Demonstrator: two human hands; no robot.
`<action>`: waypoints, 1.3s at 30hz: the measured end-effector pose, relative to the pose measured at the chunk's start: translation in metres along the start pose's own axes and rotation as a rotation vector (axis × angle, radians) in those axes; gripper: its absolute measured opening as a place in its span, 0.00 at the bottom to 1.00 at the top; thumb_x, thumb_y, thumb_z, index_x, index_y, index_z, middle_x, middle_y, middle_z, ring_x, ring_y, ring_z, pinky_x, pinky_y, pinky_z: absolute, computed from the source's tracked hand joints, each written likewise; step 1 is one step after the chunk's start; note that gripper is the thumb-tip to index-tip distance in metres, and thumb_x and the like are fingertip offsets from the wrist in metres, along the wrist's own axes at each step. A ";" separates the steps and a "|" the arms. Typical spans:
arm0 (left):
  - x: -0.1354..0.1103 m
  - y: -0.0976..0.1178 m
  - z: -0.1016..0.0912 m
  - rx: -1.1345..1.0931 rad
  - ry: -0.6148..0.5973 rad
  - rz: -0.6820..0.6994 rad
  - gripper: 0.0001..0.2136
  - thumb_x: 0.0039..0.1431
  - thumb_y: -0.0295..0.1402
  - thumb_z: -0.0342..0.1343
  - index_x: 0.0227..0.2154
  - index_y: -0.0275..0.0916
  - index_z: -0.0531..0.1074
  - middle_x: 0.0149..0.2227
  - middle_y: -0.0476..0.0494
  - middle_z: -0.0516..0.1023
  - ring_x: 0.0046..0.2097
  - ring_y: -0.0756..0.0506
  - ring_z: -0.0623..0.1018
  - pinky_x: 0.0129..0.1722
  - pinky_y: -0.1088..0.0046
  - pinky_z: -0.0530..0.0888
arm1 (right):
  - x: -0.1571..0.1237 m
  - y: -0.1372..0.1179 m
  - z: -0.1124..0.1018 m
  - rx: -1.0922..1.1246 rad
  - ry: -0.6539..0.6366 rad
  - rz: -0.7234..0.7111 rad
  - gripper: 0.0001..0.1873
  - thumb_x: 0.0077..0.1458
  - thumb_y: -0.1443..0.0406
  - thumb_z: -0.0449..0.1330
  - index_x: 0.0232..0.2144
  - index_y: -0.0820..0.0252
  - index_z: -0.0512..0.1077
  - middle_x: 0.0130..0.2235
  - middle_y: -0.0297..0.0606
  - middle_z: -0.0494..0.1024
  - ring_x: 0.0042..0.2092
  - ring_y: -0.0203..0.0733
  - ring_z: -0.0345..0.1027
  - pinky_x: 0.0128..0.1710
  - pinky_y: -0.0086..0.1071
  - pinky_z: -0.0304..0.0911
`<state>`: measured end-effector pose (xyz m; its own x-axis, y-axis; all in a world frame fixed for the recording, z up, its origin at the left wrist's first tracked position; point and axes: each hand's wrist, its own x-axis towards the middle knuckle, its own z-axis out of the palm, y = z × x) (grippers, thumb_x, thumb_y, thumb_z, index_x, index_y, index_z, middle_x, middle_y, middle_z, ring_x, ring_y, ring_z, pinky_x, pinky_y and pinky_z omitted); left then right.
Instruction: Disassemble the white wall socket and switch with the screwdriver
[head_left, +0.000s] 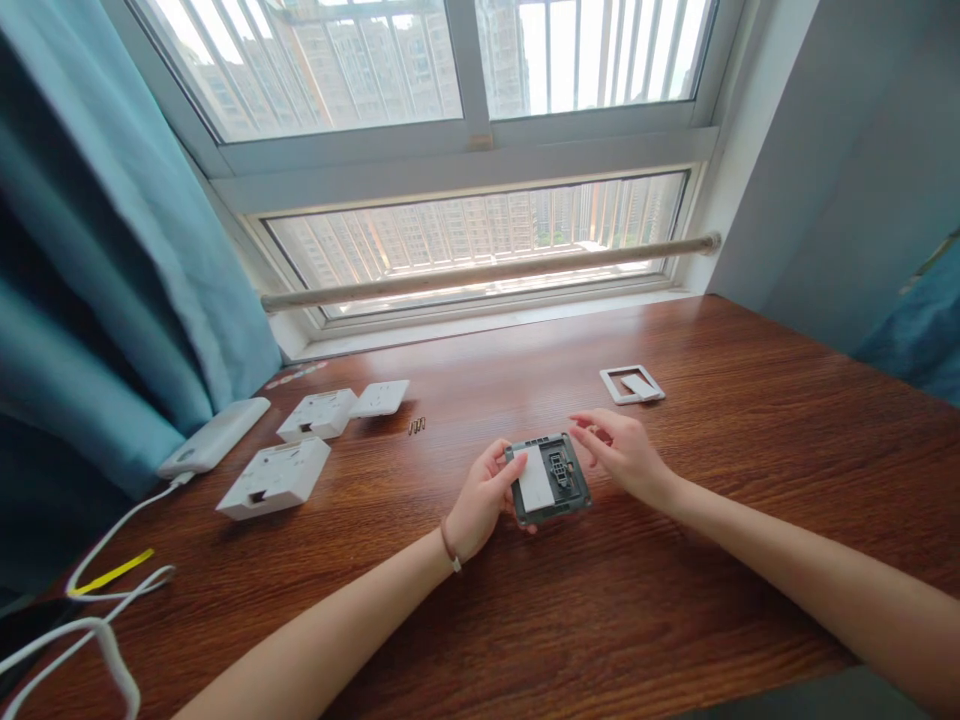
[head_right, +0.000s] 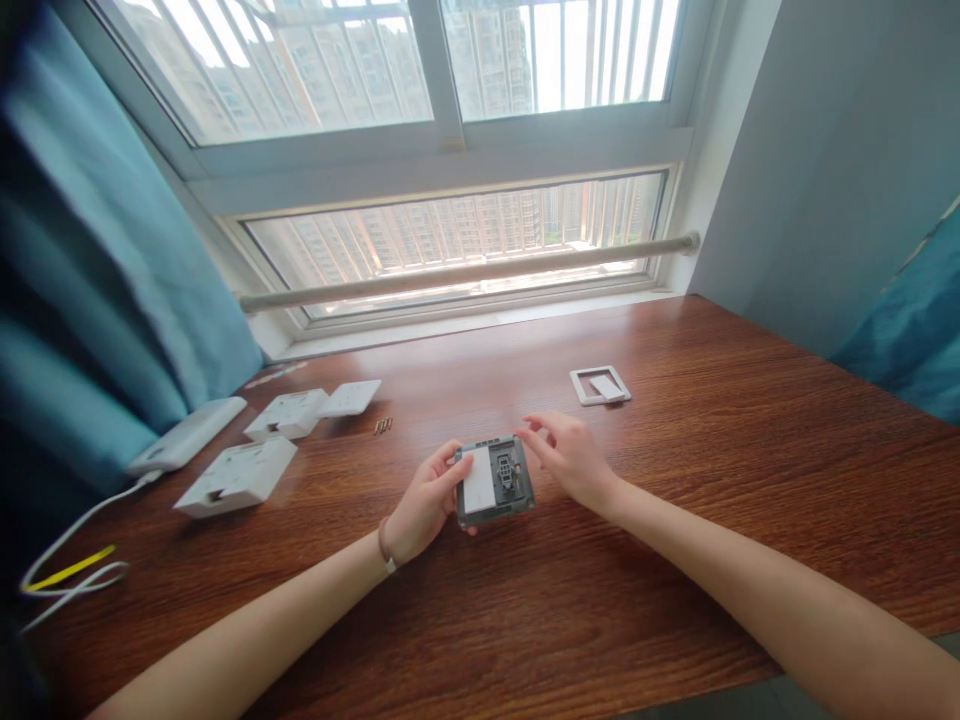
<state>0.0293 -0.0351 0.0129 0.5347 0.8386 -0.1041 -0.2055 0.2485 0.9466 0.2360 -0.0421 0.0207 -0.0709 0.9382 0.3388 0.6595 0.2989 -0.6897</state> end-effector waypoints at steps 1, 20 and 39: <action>0.000 0.000 0.000 -0.007 0.008 -0.002 0.14 0.53 0.43 0.54 0.32 0.39 0.58 0.26 0.53 0.70 0.19 0.51 0.73 0.12 0.74 0.73 | 0.009 0.011 -0.008 -0.098 0.062 0.015 0.18 0.58 0.55 0.48 0.40 0.60 0.70 0.34 0.38 0.76 0.31 0.38 0.69 0.35 0.31 0.63; 0.005 -0.009 -0.006 0.068 0.036 0.037 0.16 0.52 0.46 0.54 0.32 0.40 0.56 0.26 0.51 0.73 0.19 0.49 0.75 0.14 0.76 0.72 | 0.032 0.055 -0.028 -0.263 0.331 0.159 0.18 0.53 0.59 0.54 0.45 0.63 0.66 0.41 0.45 0.75 0.37 0.42 0.69 0.37 0.35 0.62; 0.002 -0.006 -0.001 0.071 -0.019 0.039 0.16 0.52 0.45 0.54 0.32 0.41 0.55 0.28 0.51 0.73 0.25 0.46 0.78 0.20 0.70 0.75 | -0.023 -0.023 0.016 0.024 0.088 -0.056 0.14 0.51 0.63 0.58 0.42 0.57 0.68 0.34 0.37 0.67 0.30 0.38 0.62 0.33 0.34 0.63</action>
<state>0.0306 -0.0342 0.0071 0.5434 0.8372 -0.0614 -0.1678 0.1800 0.9692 0.2099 -0.0680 0.0186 -0.0406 0.9012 0.4315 0.6381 0.3557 -0.6828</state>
